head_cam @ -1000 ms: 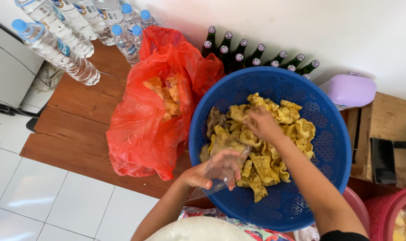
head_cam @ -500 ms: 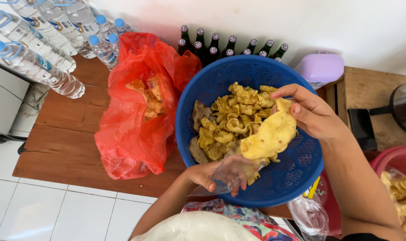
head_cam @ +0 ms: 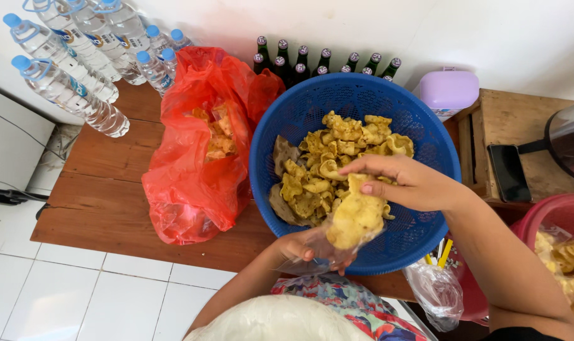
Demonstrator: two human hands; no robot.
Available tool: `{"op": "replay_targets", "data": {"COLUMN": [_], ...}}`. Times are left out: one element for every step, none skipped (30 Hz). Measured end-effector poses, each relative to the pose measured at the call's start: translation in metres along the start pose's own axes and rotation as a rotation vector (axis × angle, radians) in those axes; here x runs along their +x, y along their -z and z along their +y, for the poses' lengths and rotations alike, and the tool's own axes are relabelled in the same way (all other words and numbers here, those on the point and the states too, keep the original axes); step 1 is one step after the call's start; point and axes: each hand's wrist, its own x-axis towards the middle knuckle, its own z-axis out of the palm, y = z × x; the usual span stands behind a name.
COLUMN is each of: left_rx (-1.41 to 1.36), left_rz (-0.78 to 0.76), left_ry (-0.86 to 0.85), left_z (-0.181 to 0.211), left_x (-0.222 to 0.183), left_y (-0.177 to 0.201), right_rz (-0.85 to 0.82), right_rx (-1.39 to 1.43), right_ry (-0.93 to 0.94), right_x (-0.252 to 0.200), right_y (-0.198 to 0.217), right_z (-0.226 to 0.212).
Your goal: The person repeatedly picks fried snack pieces from a blue basket and places them into small clear plastic bags. They arrange the snacks inside each bag, then set the filled bags into a pink basket. The process continues throughout the clip.
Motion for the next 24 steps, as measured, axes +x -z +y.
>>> {"op": "replay_targets", "data": {"left_rx": [0.003,0.006,0.009,-0.002,-0.014,-0.027,-0.026,-0.025,-0.025,-0.022,-0.018,-0.013,-0.007,-0.001,0.008,0.003,-0.002,-0.007,-0.023,-0.039,-0.052,-0.048,-0.046,-0.045], "left_rz": [-0.008,-0.016,-0.023,-0.016,-0.009,-0.002,0.003,0.009,0.016,0.02,0.024,0.027,0.047,0.067,0.084,0.077,0.07,0.063,0.081,0.098,0.114,0.098,0.081,0.065], "left_ry": [-0.022,-0.044,-0.065,-0.072,-0.08,-0.087,-0.088,-0.089,-0.089,-0.102,-0.118,-0.135,-0.118,-0.101,-0.081,-0.081,-0.082,-0.083,-0.088,-0.093,-0.099,-0.105,-0.111,-0.116], "left_z": [-0.002,-0.004,-0.005,-0.008,-0.011,-0.014,-0.016,-0.017,-0.018,-0.018,-0.017,-0.016,-0.017,-0.019,-0.019,-0.019,-0.021,-0.022,-0.023,-0.024,-0.023,-0.022,-0.022,-0.021], "left_x": [0.001,0.002,0.004,0.005,0.006,0.007,0.007,0.006,0.005,0.004,0.004,0.005,0.004,0.003,0.002,0.003,0.006,0.007,0.006,0.004,0.004,0.003,0.002,0.001], "left_y": [0.0,0.0,0.0,-0.001,-0.002,-0.003,-0.003,-0.004,-0.005,-0.006,-0.006,-0.006,-0.008,-0.01,-0.011,-0.012,-0.013,-0.014,-0.015,-0.015,-0.014,-0.013,-0.012,-0.012], "right_rz": [0.041,0.061,0.082,0.103,0.103,0.104,0.104,0.137,0.17,0.204,0.225,0.247,0.27,0.231,0.198,0.164,0.205,0.246,0.283,0.26,0.237,0.215,0.199,0.183], "right_rx": [-0.02,0.093,0.206,0.32,0.345,0.369,0.395,0.357,0.321,0.284,0.322,0.359,0.399,0.388,0.375,0.362,0.36,0.358,0.358,0.305,0.25,0.195,0.155,0.114], "right_ry": [-0.007,-0.016,-0.024,-0.032,-0.055,-0.079,-0.102,-0.066,-0.03,0.005,-0.035,-0.076,-0.119,-0.113,-0.105,-0.097,-0.046,0.006,0.057,0.057,0.059,0.061,0.043,0.025], "right_x": [0.0,0.0,0.0,0.0,-0.001,-0.001,-0.001,-0.003,-0.005,-0.008,-0.011,-0.014,-0.017,-0.017,-0.015,-0.013,-0.012,-0.011,-0.01,-0.009,-0.008,-0.008,-0.009,-0.011], "right_y": [-0.003,-0.006,-0.011,-0.015,-0.02,-0.027,-0.031,-0.031,-0.029,-0.028,-0.024,-0.021,-0.021,-0.024,-0.029,-0.033,-0.039,-0.045,-0.051,-0.055,-0.057,-0.057,-0.055,-0.051], "right_z": [-0.001,-0.001,0.0,0.001,0.003,0.006,0.009,0.011,0.014,0.016,0.017,0.018,0.019,0.021,0.022,0.024,0.025,0.026,0.026,0.026,0.025,0.024,0.022,0.02]}}
